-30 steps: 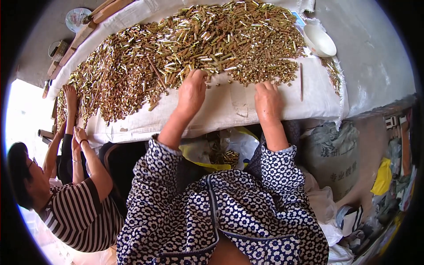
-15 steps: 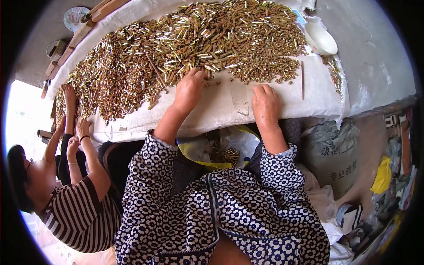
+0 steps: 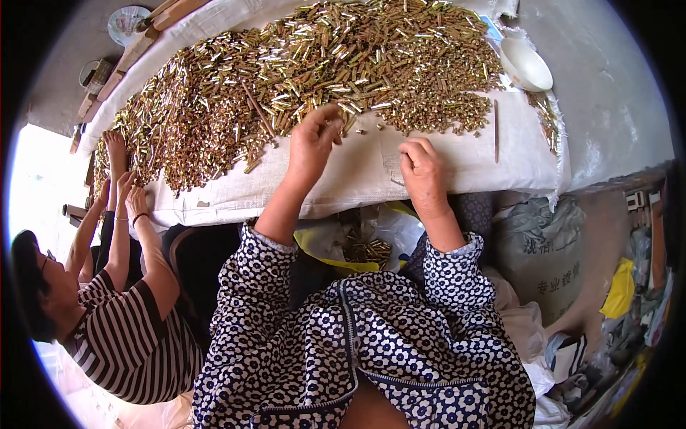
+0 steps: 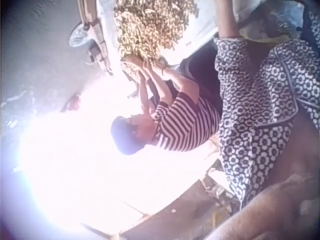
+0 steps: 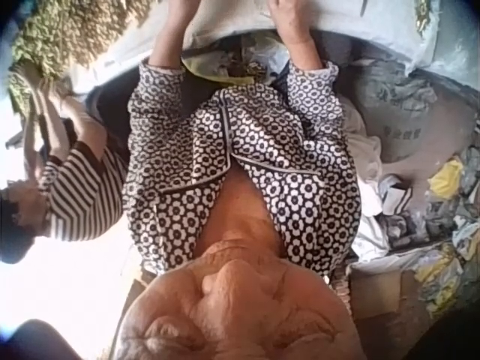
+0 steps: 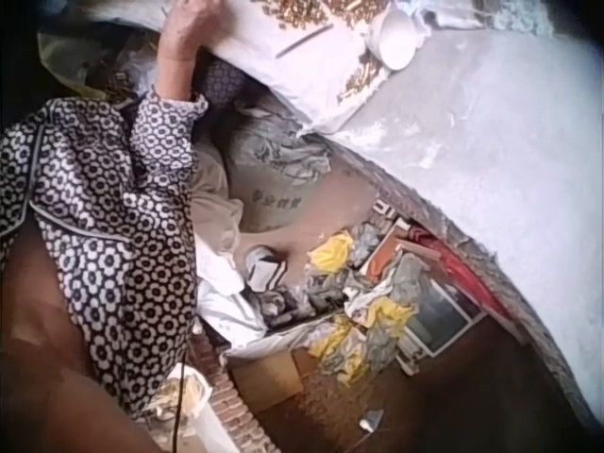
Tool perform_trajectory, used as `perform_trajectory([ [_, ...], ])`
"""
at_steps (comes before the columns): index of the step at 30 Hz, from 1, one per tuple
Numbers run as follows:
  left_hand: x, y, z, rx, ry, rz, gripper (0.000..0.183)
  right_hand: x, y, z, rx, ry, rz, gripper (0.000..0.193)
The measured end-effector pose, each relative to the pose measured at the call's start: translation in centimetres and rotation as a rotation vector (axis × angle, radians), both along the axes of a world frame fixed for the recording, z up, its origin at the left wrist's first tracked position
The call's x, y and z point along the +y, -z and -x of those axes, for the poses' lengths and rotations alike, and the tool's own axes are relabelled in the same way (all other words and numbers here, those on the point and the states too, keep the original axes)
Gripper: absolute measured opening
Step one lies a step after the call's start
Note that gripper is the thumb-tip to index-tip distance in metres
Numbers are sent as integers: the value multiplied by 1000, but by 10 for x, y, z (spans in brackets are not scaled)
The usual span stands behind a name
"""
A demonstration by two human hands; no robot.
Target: The person sorts small brass-colored metal components by hand on a white cloth-covered surface.
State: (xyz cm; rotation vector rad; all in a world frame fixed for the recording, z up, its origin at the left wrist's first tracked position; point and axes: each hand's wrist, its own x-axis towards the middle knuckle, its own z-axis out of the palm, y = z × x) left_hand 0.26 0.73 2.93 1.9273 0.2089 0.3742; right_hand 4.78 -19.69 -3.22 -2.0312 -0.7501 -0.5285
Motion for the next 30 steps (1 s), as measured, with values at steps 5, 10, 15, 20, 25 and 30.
perform_trajectory([
  [5, 30, 10, -17, -173, -11, -701, 21, 4, -3, 3, -3, -1, -9, 18],
  [10, 25, 24, -19, 122, 26, -1035, 18, 4, -1, 4, 2, 2, -48, 19],
  [15, 22, 27, -24, 26, -22, -1051, 13, 4, -4, 5, 22, 7, 9, 19],
  [20, 21, 27, -35, 142, -43, -1079, 14, 7, -6, 7, 15, -7, -10, 18],
  [25, 17, 30, -25, 114, -15, -963, 17, 9, 4, 6, -2, -37, -64, 18],
  [30, 18, 32, -12, -21, -76, -884, 23, 18, -1, 15, 146, -146, -178, 18],
])
